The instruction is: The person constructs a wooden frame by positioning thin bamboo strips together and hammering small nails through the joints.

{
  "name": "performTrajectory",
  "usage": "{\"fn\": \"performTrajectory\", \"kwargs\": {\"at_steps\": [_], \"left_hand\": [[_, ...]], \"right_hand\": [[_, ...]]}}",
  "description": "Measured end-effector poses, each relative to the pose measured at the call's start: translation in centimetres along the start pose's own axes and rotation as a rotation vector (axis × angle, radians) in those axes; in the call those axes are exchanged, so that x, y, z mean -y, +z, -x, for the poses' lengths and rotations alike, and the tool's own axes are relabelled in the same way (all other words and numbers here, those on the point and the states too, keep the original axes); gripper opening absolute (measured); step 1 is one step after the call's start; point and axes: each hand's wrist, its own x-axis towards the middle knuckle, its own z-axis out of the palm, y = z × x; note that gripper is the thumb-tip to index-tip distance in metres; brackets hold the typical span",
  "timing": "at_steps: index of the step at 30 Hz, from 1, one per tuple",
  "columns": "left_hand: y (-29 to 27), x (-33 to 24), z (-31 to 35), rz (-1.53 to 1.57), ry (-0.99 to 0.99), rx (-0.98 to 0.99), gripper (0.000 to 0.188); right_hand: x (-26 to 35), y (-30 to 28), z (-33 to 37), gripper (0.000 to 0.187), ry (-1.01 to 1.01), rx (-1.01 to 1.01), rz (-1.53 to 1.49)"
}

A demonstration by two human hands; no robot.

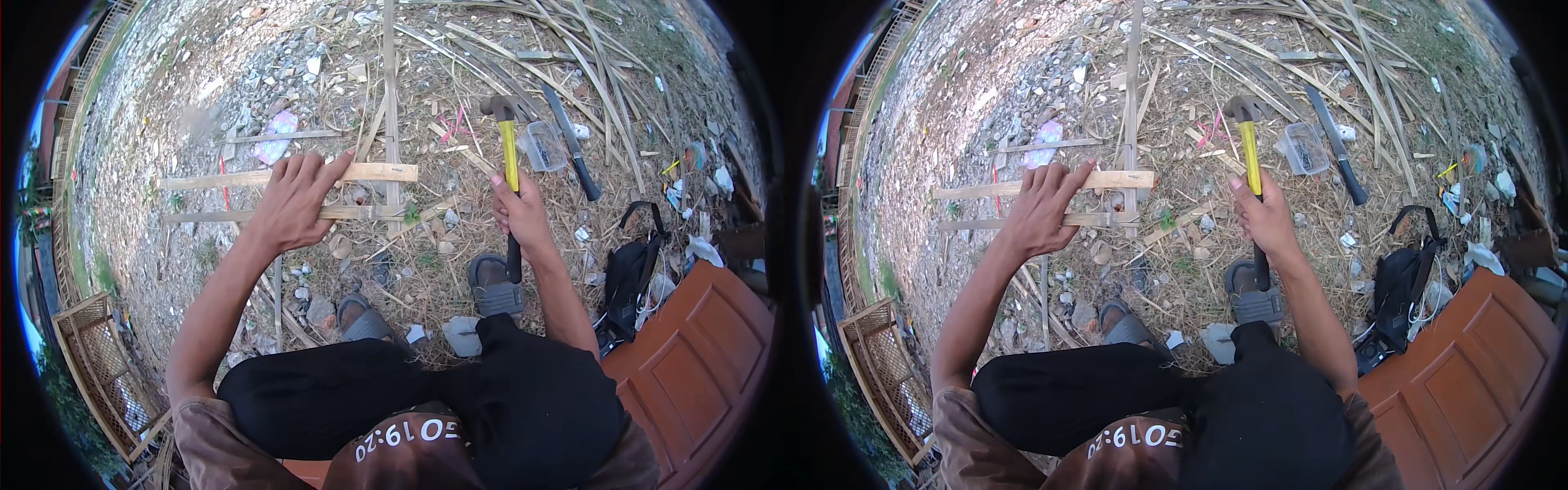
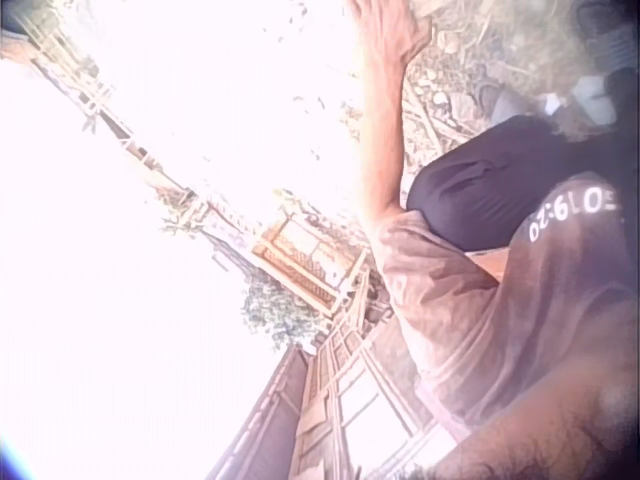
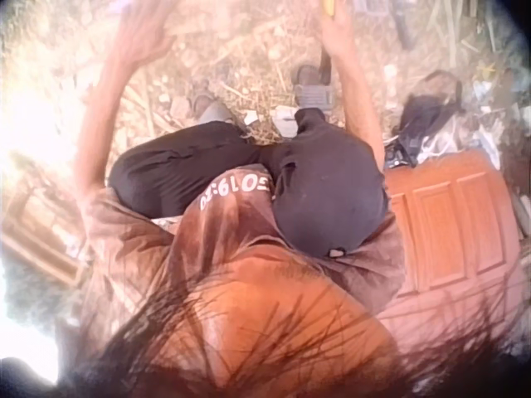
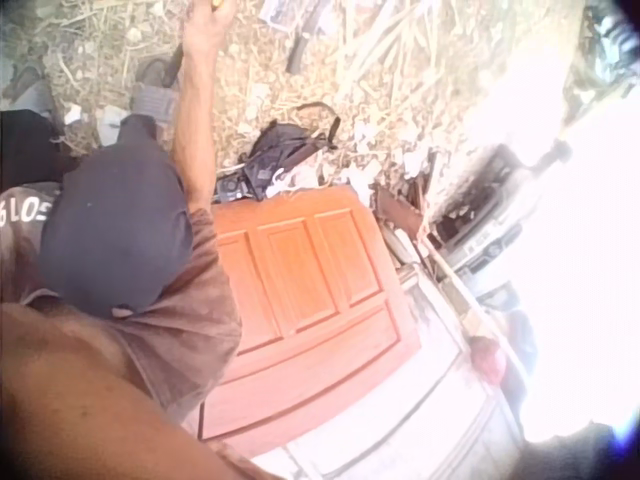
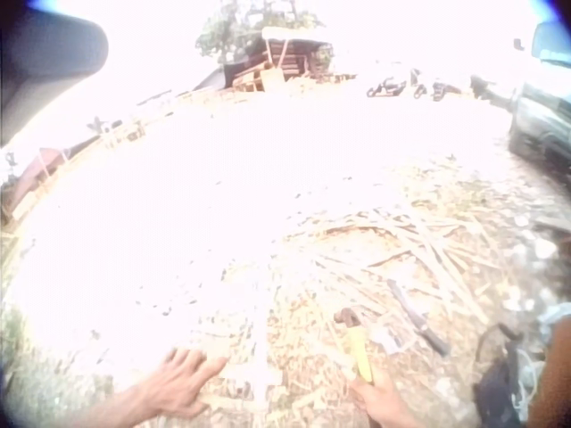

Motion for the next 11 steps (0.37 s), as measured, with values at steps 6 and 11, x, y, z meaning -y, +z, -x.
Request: {"fn": "performTrajectory", "kwargs": {"at_steps": [6, 11], "left_hand": [[5.1, 0.7, 2.9, 0.203, -0.017, 0.056, 0.087], [5.0, 1.4, 2.7, 0.706, -0.077, -0.004, 0.094]], "right_hand": [[-3.9, -1.0, 1.9, 0.020, 0.183, 0.068, 0.174], [-7.9, -1.6, 1.1, 0.024, 0.008, 0.142, 0.408]]}}
